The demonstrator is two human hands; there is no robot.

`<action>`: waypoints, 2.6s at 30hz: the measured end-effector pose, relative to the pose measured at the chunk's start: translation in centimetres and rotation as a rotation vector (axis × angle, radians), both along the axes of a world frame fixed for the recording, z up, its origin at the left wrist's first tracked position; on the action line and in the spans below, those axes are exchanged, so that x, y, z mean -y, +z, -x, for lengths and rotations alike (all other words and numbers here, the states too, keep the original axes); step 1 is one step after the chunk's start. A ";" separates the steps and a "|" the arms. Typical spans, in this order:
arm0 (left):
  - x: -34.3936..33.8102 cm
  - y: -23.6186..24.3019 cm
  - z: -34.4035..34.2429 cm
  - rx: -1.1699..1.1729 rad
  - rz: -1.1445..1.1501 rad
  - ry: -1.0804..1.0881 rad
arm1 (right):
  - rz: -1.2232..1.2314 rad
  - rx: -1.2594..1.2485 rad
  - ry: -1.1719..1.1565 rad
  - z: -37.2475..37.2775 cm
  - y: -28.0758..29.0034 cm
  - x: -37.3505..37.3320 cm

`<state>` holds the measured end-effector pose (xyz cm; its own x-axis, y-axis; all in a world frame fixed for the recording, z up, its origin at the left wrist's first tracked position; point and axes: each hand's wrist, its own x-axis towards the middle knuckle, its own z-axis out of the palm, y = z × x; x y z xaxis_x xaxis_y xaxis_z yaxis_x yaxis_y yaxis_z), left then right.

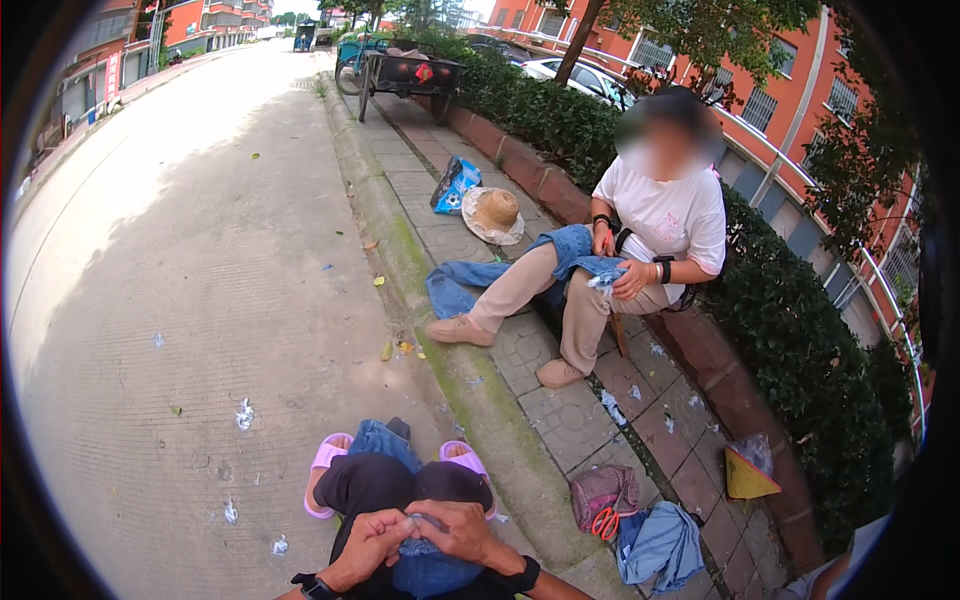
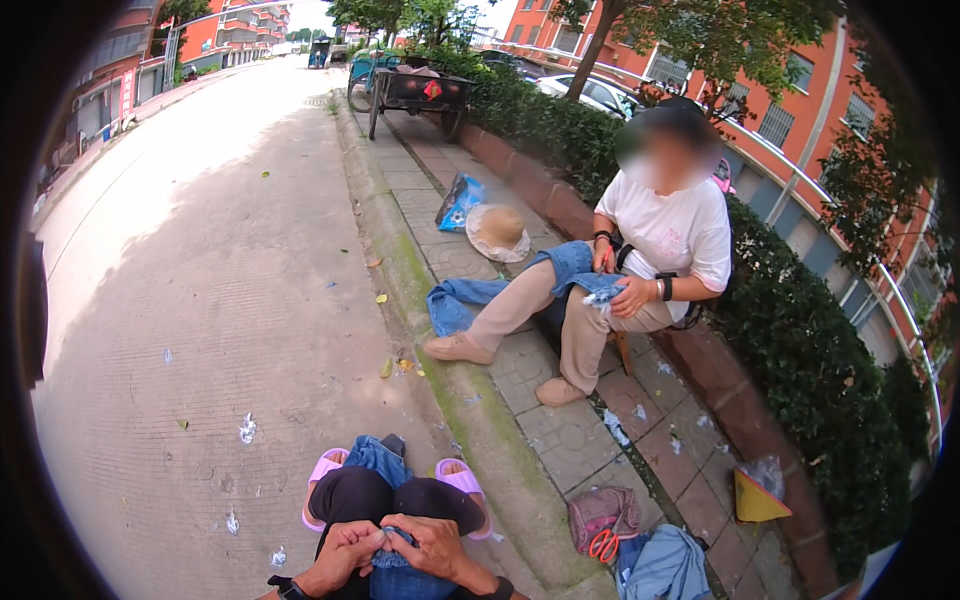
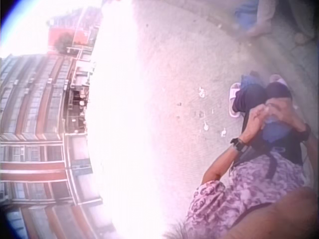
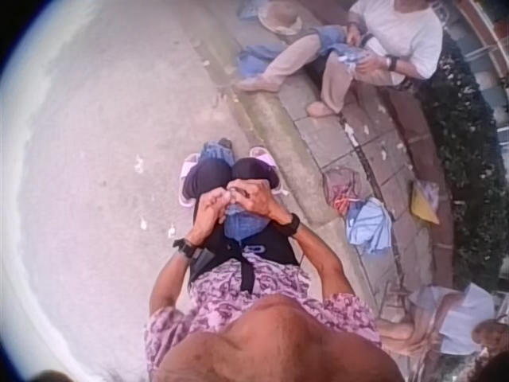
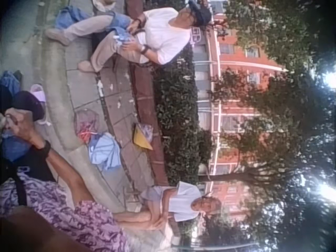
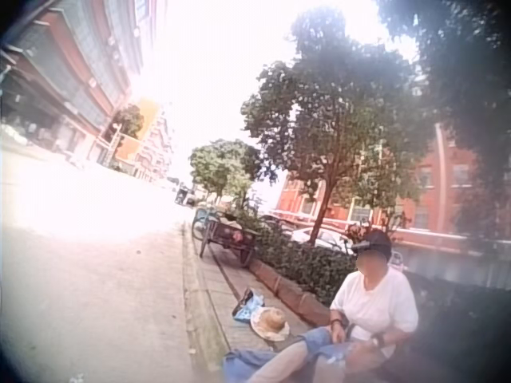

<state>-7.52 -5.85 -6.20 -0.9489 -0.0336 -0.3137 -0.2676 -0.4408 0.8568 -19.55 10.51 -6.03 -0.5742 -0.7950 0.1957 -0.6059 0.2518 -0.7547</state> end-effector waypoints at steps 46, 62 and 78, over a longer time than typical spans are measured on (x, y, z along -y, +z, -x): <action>-0.3 0.5 -0.1 0.001 0.075 0.015 | -0.002 0.047 -0.002 0.6 0.3 -0.4; -1.2 0.9 0.2 0.031 0.177 0.066 | 0.166 0.740 -0.462 6.0 -7.5 -12.4; -2.0 1.6 1.3 0.130 0.302 0.103 | -0.065 0.611 -1.310 0.9 -30.1 -32.1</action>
